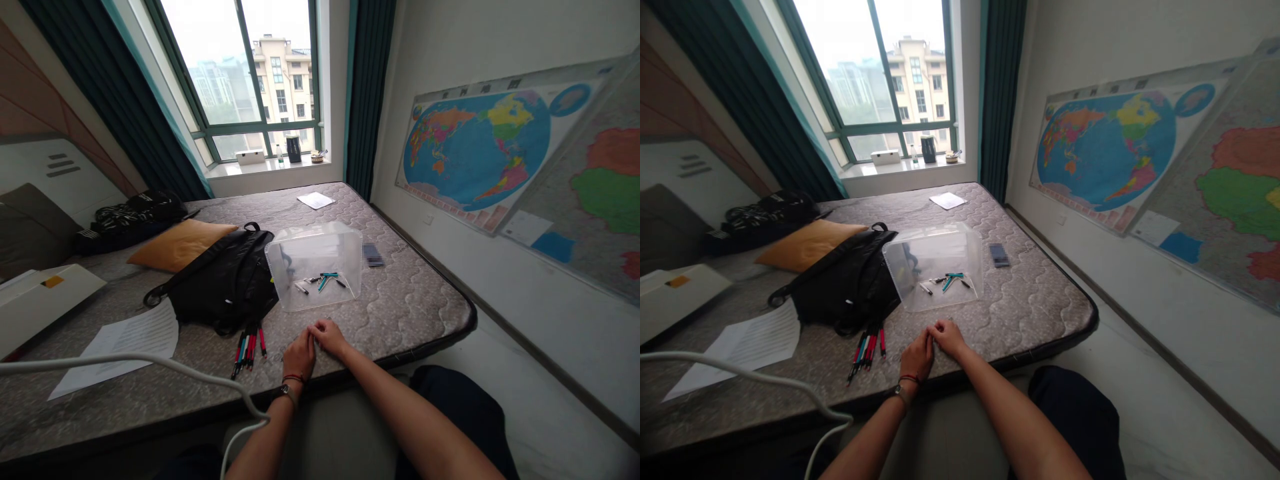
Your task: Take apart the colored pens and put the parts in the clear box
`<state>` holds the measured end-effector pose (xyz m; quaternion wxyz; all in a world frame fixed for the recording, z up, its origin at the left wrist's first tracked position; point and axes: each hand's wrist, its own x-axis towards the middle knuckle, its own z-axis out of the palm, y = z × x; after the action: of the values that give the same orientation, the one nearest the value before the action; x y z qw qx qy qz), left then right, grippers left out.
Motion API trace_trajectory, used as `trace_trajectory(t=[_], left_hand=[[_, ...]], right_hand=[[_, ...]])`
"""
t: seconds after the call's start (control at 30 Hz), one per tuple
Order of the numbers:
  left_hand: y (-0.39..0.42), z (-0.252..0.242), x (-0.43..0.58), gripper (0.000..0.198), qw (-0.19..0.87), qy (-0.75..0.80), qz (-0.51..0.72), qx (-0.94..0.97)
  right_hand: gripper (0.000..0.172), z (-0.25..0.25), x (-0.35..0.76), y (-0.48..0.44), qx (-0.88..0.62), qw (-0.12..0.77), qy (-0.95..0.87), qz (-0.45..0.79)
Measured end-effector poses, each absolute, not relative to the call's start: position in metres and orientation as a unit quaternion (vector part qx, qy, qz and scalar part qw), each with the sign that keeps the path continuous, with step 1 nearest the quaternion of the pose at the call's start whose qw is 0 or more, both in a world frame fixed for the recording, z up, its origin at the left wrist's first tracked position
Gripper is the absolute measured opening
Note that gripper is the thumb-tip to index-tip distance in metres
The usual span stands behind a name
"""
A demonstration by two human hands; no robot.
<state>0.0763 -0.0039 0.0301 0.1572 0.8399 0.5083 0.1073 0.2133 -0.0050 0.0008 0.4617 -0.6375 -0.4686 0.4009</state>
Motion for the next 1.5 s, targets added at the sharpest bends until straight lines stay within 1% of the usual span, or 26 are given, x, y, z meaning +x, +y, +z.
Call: trace_trajectory(t=[0.07,0.17,0.37,0.5,0.57,0.67,0.7,0.73,0.77,0.83,0.93,1.0,1.07,1.17,1.33,1.5], left_hand=[[-0.004,0.031,0.076,0.036,0.163,0.508,0.102,0.840],[-0.004,0.032,0.076,0.036,0.168,0.510,0.097,0.838],[-0.004,0.029,0.075,0.037,0.160,0.496,0.113,0.846],[-0.003,0.025,0.073,0.038,0.152,0.484,0.133,0.851],[-0.002,0.024,0.073,0.039,0.152,0.481,0.140,0.852],[-0.002,0.023,0.073,0.039,0.154,0.478,0.150,0.852],[-0.002,0.023,0.074,0.040,0.156,0.478,0.151,0.851],[-0.003,0.023,0.074,0.040,0.160,0.478,0.150,0.851],[-0.003,0.023,0.074,0.041,0.163,0.479,0.148,0.850],[-0.003,0.024,0.074,0.041,0.169,0.482,0.144,0.848],[-0.002,0.022,0.074,0.042,0.176,0.479,0.146,0.848],[-0.001,0.020,0.074,0.041,0.178,0.474,0.154,0.848],[0.000,0.017,0.074,0.041,0.178,0.470,0.162,0.849],[0.001,0.013,0.074,0.040,0.181,0.466,0.172,0.849],[0.001,0.012,0.074,0.041,0.190,0.472,0.185,0.841],[0.001,0.011,0.074,0.041,0.192,0.480,0.182,0.836]], right_hand=[[0.031,0.002,0.214,-0.005,-0.643,0.448,-0.489,0.381],[0.032,0.002,0.215,-0.004,-0.641,0.440,-0.495,0.388],[0.036,-0.003,0.216,-0.001,-0.623,0.455,-0.431,0.469],[0.040,-0.002,0.219,-0.001,-0.606,0.467,-0.406,0.499],[0.040,0.002,0.224,-0.003,-0.588,0.519,-0.358,0.506],[0.046,0.006,0.232,-0.007,-0.533,0.653,-0.217,0.492],[0.048,0.007,0.234,-0.008,-0.516,0.680,-0.185,0.487],[0.050,0.006,0.235,-0.008,-0.511,0.686,-0.174,0.487],[0.050,0.004,0.235,-0.008,-0.517,0.675,-0.188,0.492],[0.048,-0.001,0.231,-0.006,-0.551,0.618,-0.253,0.500],[0.041,-0.008,0.220,-0.005,-0.609,0.541,-0.347,0.465],[0.035,-0.008,0.214,-0.008,-0.642,0.520,-0.393,0.403],[0.030,-0.006,0.209,-0.012,-0.670,0.499,-0.451,0.315],[0.028,-0.002,0.204,-0.018,-0.693,0.454,-0.517,0.214],[0.028,-0.005,0.202,-0.022,-0.705,0.416,-0.546,0.180],[0.029,-0.006,0.216,-0.028,-0.685,0.377,-0.601,0.166]])
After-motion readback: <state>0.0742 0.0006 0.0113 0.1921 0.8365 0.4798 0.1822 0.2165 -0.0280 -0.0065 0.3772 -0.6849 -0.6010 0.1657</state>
